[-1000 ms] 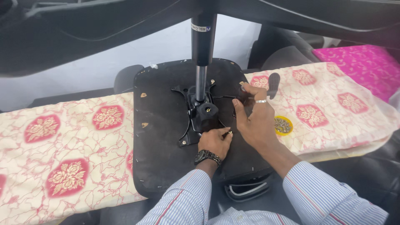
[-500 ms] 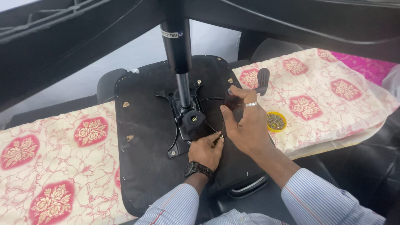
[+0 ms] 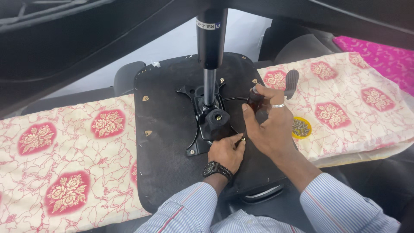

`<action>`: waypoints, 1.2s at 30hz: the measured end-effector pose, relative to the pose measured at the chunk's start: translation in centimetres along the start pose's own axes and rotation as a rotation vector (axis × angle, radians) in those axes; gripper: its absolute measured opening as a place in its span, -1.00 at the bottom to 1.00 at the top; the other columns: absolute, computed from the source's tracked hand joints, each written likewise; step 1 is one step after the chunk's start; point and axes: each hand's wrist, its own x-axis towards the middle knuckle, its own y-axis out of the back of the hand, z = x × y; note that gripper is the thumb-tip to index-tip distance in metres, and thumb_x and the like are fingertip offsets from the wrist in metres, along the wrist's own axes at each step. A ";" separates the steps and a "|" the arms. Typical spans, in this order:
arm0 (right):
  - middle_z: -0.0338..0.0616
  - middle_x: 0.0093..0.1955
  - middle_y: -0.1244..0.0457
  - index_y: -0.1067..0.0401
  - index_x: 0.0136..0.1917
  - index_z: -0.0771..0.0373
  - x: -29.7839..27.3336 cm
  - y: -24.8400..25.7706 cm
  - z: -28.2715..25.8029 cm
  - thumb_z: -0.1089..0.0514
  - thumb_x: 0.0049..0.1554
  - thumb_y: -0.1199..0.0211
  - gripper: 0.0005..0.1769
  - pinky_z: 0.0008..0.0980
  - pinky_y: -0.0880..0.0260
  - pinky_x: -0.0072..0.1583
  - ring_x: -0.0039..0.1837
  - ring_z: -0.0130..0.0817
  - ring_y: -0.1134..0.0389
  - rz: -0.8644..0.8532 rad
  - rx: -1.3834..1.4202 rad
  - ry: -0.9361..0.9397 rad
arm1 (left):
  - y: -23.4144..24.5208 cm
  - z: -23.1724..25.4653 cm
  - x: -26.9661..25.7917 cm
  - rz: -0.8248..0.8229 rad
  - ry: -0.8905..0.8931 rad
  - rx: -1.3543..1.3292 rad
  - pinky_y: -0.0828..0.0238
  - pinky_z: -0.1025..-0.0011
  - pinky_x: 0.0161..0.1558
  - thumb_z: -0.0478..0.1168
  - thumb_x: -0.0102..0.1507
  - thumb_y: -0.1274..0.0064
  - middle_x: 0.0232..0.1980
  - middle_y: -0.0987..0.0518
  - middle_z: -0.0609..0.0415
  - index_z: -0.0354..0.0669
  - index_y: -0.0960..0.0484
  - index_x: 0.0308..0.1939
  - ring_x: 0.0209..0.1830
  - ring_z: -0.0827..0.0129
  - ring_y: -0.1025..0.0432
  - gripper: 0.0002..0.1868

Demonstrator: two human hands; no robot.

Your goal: The person uses a screwdriver to tighten screws into the underside of an office chair seat, securing the central gas-lift mechanism. They pick up screws from a small yellow container and fasten them one by one into the mounting plate.

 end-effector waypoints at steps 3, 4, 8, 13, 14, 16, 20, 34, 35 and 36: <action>0.02 0.06 -0.37 -0.23 0.28 0.38 0.1 0.2 -0.1 0.39 0.16 -0.33 -0.53 -0.34 -0.50 0.05 0.03 -0.27 -0.51 -0.036 0.017 -0.037 | -0.1 0.2 -0.1 -0.002 0.026 0.012 -0.56 0.20 -0.01 -0.02 0.24 -0.07 -0.27 -0.73 0.01 0.15 -0.72 0.06 -0.23 0.12 -0.63 -0.66; 0.03 0.07 -0.37 -0.24 0.29 0.38 0.1 0.2 -0.1 0.39 0.16 -0.33 -0.52 -0.35 -0.50 0.05 0.02 -0.28 -0.51 -0.042 0.030 -0.035 | -0.1 0.2 -0.2 0.008 0.015 0.016 -0.56 0.20 -0.01 -0.02 0.24 -0.08 -0.26 -0.73 0.01 0.14 -0.73 0.06 -0.23 0.12 -0.63 -0.67; 0.03 0.06 -0.37 -0.27 0.26 0.38 0.6 0.3 -0.3 0.37 0.14 -0.38 -0.53 -0.35 -0.48 0.02 -0.01 -0.29 -0.49 -0.055 0.017 0.001 | -0.2 0.2 -0.6 0.059 -0.019 0.019 -0.55 0.18 -0.01 -0.05 0.23 -0.09 -0.22 -0.73 -0.01 0.11 -0.74 0.04 -0.21 0.11 -0.62 -0.68; 0.00 0.03 -0.37 -0.29 0.25 0.37 1.1 0.4 0.1 0.33 0.12 -0.43 -0.51 -0.38 -0.49 -0.02 -0.04 -0.33 -0.47 -0.095 0.052 -0.078 | -0.8 0.2 -0.8 0.101 -0.014 0.027 -0.56 0.21 -0.02 -0.04 0.22 -0.09 -0.23 -0.73 0.02 0.12 -0.74 0.03 -0.23 0.15 -0.63 -0.68; -0.01 0.02 -0.37 -0.29 0.26 0.37 1.2 0.5 0.2 0.32 0.11 -0.43 -0.50 -0.39 -0.50 -0.03 -0.04 -0.33 -0.47 -0.122 0.070 -0.102 | -0.9 0.2 -0.8 0.102 -0.002 0.032 -0.56 0.22 -0.03 -0.03 0.22 -0.09 -0.24 -0.73 0.03 0.13 -0.74 0.03 -0.24 0.17 -0.64 -0.68; 0.00 0.02 -0.37 -0.29 0.27 0.37 1.4 0.7 0.2 0.31 0.12 -0.43 -0.49 -0.39 -0.51 -0.03 -0.04 -0.33 -0.48 -0.151 0.085 -0.111 | -1.0 0.3 -0.9 0.116 -0.002 0.041 -0.57 0.24 -0.04 -0.03 0.22 -0.10 -0.25 -0.73 0.04 0.13 -0.74 0.02 -0.26 0.19 -0.64 -0.68; 0.08 0.07 -0.35 -0.23 0.32 0.41 1.5 1.3 0.3 0.35 0.12 -0.38 -0.45 -0.33 -0.50 0.02 0.01 -0.24 -0.48 -0.176 0.077 -0.103 | -1.1 0.4 -1.0 0.145 -0.026 0.067 -0.58 0.26 -0.09 -0.03 0.22 -0.11 -0.28 -0.73 0.05 0.12 -0.75 0.01 -0.30 0.22 -0.64 -0.69; 0.15 0.30 -0.29 -0.17 0.38 0.38 0.8 2.1 0.5 0.38 0.15 -0.28 -0.43 -0.25 -0.49 0.17 0.21 -0.10 -0.46 -0.233 0.188 -0.078 | -2.0 -0.1 -0.9 0.191 -0.076 0.159 -0.58 0.24 -0.14 0.02 0.20 -0.14 -0.29 -0.73 0.04 0.10 -0.75 0.01 -0.30 0.21 -0.64 -0.66; 0.15 0.31 -0.29 -0.17 0.38 0.37 0.7 2.2 0.4 0.38 0.15 -0.28 -0.43 -0.23 -0.47 0.20 0.25 -0.06 -0.44 -0.224 0.176 -0.068 | -2.0 -0.1 -0.8 0.175 -0.057 0.176 -0.58 0.24 -0.13 0.03 0.20 -0.13 -0.30 -0.73 0.04 0.11 -0.75 0.02 -0.30 0.22 -0.64 -0.65; 0.15 0.33 -0.29 -0.17 0.39 0.37 0.7 2.3 0.4 0.38 0.16 -0.28 -0.43 -0.20 -0.45 0.22 0.28 -0.03 -0.42 -0.223 0.165 -0.048 | -2.1 0.0 -0.7 0.168 -0.033 0.188 -0.59 0.25 -0.13 0.04 0.20 -0.13 -0.30 -0.73 0.04 0.12 -0.74 0.03 -0.30 0.23 -0.64 -0.65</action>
